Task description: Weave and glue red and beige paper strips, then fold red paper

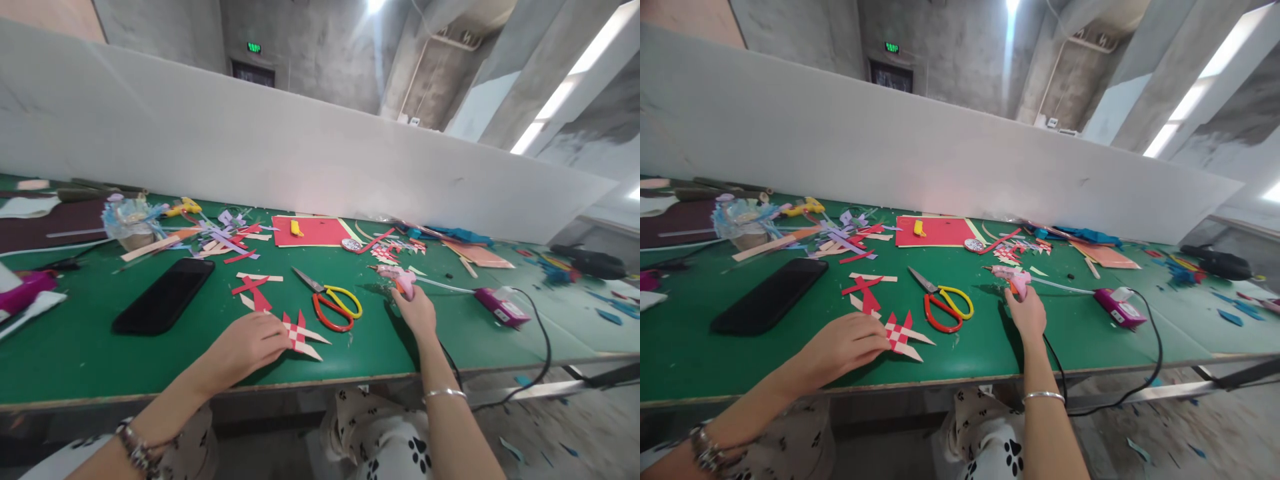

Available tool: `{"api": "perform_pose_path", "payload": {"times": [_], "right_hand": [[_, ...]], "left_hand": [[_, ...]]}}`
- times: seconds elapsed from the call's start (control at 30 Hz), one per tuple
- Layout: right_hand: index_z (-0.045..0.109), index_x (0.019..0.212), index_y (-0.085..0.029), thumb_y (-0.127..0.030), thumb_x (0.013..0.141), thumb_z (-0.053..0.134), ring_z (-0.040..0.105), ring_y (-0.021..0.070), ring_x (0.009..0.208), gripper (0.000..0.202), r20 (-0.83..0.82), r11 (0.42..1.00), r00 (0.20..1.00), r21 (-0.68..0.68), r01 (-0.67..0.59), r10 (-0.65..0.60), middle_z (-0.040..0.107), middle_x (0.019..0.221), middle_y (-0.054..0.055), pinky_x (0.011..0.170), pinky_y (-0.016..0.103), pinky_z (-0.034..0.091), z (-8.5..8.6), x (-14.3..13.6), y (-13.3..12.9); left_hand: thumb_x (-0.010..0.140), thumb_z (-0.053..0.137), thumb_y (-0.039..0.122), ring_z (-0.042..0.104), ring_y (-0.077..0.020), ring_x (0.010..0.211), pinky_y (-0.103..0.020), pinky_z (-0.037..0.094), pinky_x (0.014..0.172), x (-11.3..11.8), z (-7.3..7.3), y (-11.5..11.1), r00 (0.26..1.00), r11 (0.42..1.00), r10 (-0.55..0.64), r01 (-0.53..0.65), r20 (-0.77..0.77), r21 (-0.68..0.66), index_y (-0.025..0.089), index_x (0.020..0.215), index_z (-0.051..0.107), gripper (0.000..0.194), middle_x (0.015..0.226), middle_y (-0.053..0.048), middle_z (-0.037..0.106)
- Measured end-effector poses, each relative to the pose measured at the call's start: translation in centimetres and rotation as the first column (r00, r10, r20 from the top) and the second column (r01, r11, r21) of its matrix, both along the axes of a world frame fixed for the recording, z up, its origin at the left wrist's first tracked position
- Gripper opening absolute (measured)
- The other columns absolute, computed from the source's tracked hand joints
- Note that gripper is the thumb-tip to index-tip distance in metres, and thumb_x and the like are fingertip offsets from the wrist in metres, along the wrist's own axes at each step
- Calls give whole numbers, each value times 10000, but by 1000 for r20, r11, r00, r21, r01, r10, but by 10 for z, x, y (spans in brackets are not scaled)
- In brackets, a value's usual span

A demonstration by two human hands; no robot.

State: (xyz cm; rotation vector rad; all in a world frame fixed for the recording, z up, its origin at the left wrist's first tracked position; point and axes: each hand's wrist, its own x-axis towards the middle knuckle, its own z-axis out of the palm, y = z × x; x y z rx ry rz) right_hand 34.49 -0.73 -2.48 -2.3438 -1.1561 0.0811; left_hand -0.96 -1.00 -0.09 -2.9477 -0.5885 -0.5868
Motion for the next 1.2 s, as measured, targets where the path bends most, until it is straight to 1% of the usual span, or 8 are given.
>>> {"api": "perform_pose_path", "payload": {"times": [0.17, 0.27, 0.37, 0.47, 0.53, 0.83, 0.97, 1.2], "right_hand": [[530, 812, -196, -539, 738, 434, 530, 180, 625, 364, 14, 1000, 1000, 10, -12, 12, 581, 698, 36, 558, 254, 352, -2, 1, 0], [535, 821, -194, -541, 737, 431, 531, 180, 630, 372, 14, 1000, 1000, 4, -8, 7, 585, 706, 35, 557, 250, 349, -3, 1, 0], [540, 837, -191, -547, 733, 439, 539, 186, 657, 385, 11, 1000, 1000, -1, -8, 8, 596, 737, 43, 555, 247, 349, -4, 1, 1], [546, 852, -196, -544, 736, 437, 542, 187, 667, 383, 8, 1000, 1000, -2, -23, 23, 601, 748, 40, 550, 245, 345, -3, -1, 0], [552, 862, -198, -538, 739, 436, 544, 187, 666, 380, 4, 1000, 1000, -3, -28, 28, 602, 746, 39, 542, 243, 339, -2, -2, 0], [550, 859, -204, -521, 746, 445, 541, 179, 656, 353, 2, 999, 999, -19, -35, 35, 594, 722, 26, 532, 237, 333, 0, -4, 0], [554, 848, -199, -522, 748, 440, 541, 173, 641, 357, 18, 999, 999, -8, -47, 47, 590, 712, 26, 517, 236, 326, -1, -5, -1], [547, 830, -198, -524, 749, 437, 551, 181, 655, 354, 35, 998, 998, -22, -53, 53, 595, 721, 32, 523, 238, 324, -2, -4, 0]], "left_hand": [[893, 378, 222, 555, -142, 769, -257, 396, 709, 0, 3, 2, 995, 990, -11, -3, -99, -139, 206, 814, 605, 240, 808, -19, 636], [858, 451, 251, 556, -143, 788, -247, 393, 714, -2, 4, 4, 997, 963, -4, -18, -79, -268, 215, 799, 615, 177, 833, -11, 628], [868, 430, 255, 551, -143, 846, -240, 394, 747, -3, 4, 5, 999, 941, 54, -54, -10, -333, 216, 847, 618, 193, 930, -24, 604], [879, 413, 293, 522, -173, 942, -267, 395, 797, 0, 4, 5, 990, 944, 141, -126, 25, -306, 218, 1037, 576, 238, 1076, -61, 551], [873, 427, 317, 511, -192, 956, -284, 399, 805, 2, 3, 5, 988, 949, 151, -149, -16, -277, 221, 1097, 555, 275, 1089, -70, 537], [845, 406, 176, 509, -168, 805, -255, 387, 684, 11, 7, 6, 983, 958, 68, -113, -172, -263, 271, 1109, 556, 318, 938, -42, 533], [834, 415, 165, 499, -162, 780, -244, 374, 658, 12, 8, 7, 983, 964, 46, -91, -178, -251, 277, 1034, 593, 291, 902, -37, 518], [829, 423, 180, 506, -164, 792, -239, 379, 666, 8, 4, 11, 985, 959, 43, -88, -169, -270, 291, 1092, 552, 314, 927, -34, 523]]}}
